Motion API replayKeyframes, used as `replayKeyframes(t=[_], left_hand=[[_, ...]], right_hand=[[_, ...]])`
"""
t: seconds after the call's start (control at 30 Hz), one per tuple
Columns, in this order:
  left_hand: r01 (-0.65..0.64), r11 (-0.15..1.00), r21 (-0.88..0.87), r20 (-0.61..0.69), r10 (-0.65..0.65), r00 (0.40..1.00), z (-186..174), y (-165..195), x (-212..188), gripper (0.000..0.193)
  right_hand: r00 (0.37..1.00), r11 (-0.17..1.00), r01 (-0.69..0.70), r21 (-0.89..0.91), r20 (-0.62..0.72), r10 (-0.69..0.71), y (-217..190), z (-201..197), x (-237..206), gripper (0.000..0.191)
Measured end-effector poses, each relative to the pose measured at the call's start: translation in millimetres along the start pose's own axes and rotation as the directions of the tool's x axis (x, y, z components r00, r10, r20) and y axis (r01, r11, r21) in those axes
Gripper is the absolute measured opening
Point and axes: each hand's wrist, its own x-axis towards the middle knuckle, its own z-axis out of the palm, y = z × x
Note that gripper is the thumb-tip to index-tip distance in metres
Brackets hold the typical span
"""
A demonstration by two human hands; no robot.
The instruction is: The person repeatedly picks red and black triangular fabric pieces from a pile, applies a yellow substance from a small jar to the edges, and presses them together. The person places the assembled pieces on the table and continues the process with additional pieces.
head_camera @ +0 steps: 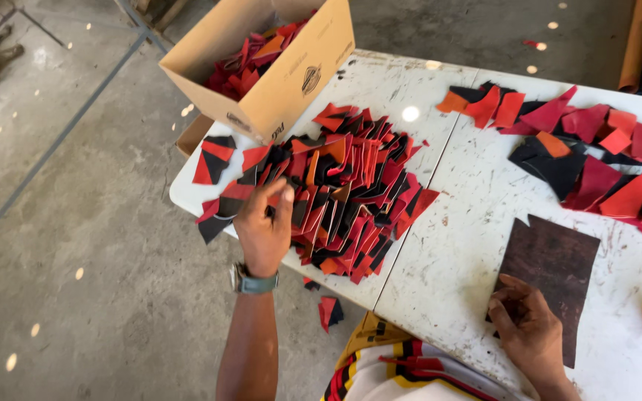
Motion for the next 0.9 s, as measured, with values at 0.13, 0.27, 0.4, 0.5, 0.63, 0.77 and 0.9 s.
replayKeyframes(t=[0.13, 0.27, 0.4, 0.5, 0.63, 0.77, 0.9], left_hand=[[0.153, 0.987, -0.053, -0.033, -0.155, 0.987, -23.1, -7.6, 15.9, 0.016], [0.190, 0.982, -0.008, -0.146, -0.189, 0.971, -52.4, -23.6, 9.4, 0.016], [0.221, 0.975, -0.020, -0.175, -0.221, 0.959, -65.4, -39.8, -15.5, 0.017], [0.268, 0.959, -0.088, -0.169, -0.280, 0.945, -66.0, -50.0, -35.5, 0.019], [0.362, 0.929, -0.072, -0.171, -0.369, 0.913, -70.7, -58.6, -56.1, 0.024], [0.479, 0.876, -0.045, -0.168, -0.480, 0.861, -72.8, -66.7, -69.3, 0.029], [0.488, 0.871, -0.054, -0.187, -0.489, 0.852, -74.0, -78.6, -70.5, 0.033]], right_hand=[[1.000, 0.999, 0.022, 0.036, 0.001, -0.022, 4.9, -0.3, -0.2, 0.046], [0.996, 0.994, 0.094, 0.048, 0.001, -0.094, 10.1, 1.8, 2.3, 0.047], [0.991, 0.990, 0.133, -0.042, 0.008, -0.133, 12.3, 2.3, 6.0, 0.045], [0.989, 0.985, 0.150, -0.080, -0.001, -0.151, 11.5, 1.4, 6.9, 0.044], [0.986, 0.979, 0.168, -0.113, -0.001, -0.169, 7.2, -1.1, 6.8, 0.043], [0.980, 0.960, 0.195, -0.203, 0.014, -0.196, 1.4, -3.8, 8.2, 0.043], [0.981, 0.964, 0.194, -0.179, 0.016, -0.195, -1.5, -5.2, 8.0, 0.043]])
